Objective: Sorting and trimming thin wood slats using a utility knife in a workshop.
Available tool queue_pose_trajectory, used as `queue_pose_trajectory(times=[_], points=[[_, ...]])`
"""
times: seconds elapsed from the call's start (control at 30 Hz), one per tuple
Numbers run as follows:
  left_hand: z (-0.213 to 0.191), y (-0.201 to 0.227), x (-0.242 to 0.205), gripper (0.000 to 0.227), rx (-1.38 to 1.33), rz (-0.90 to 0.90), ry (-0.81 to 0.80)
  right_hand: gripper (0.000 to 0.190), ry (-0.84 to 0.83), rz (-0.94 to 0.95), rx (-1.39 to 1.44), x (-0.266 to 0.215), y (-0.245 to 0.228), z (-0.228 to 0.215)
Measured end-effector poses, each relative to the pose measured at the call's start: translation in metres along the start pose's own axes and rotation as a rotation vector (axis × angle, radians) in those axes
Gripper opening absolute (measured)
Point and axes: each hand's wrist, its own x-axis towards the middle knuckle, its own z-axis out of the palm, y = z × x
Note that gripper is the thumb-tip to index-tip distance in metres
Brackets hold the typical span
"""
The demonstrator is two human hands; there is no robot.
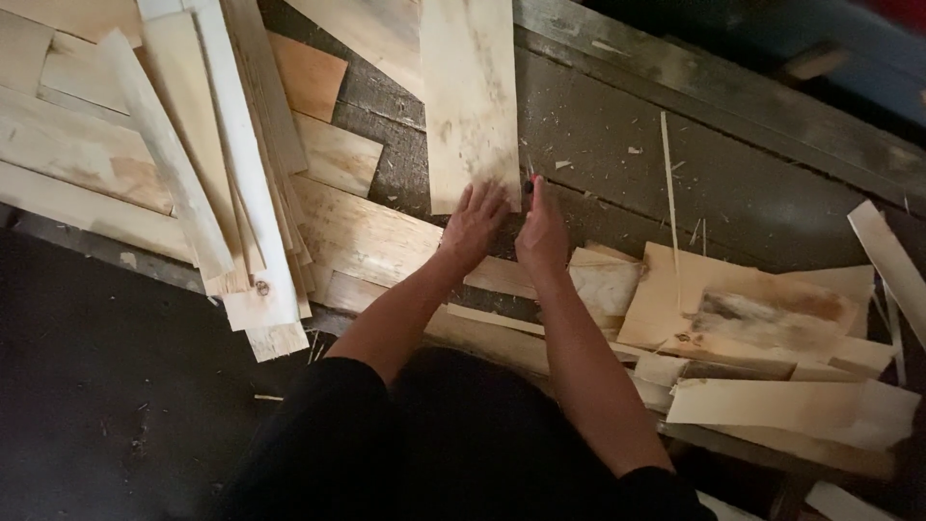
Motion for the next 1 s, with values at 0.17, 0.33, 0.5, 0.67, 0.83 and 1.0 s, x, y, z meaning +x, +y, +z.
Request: queue_pose_trajectory(times=[0.17, 0.33, 0.5, 0.67, 0.83, 1.0], points=[[-0.011, -0.011, 0.002, 0.072, -0.064, 0.024, -0.009, 0.062, -0.100, 0.112, -0.024, 0.014, -0.025, -0.023], [-0.044, -0.019, 0.003, 0.087, 0.027, 0.111, -0.175, 0.063, -0.187, 0.181, -0.088, 0.020, -0.027, -0.025], [0.009, -0.023, 0.012, 0.083, 0.024, 0.088, -0.021, 0.063, -0.124, -0.004, -0.029, 0.019, -0.010, -0.009], [0.000, -0.021, 0.008, 0.082, -0.085, 0.089, -0.117, 0.064, -0.150, 0.046, -0.013, 0.015, -0.006, -0.002], [-0.005, -0.016, 0.014, 0.083, 0.120, 0.086, -0.103, 0.067, -0.086, -0.054, -0.023, 0.010, -0.007, 0.004], [-0.015, -0.016, 0.009, 0.075, -0.087, 0.066, -0.097, 0.072, -0.125, 0.050, 0.048, 0.003, -0.018, -0.001]])
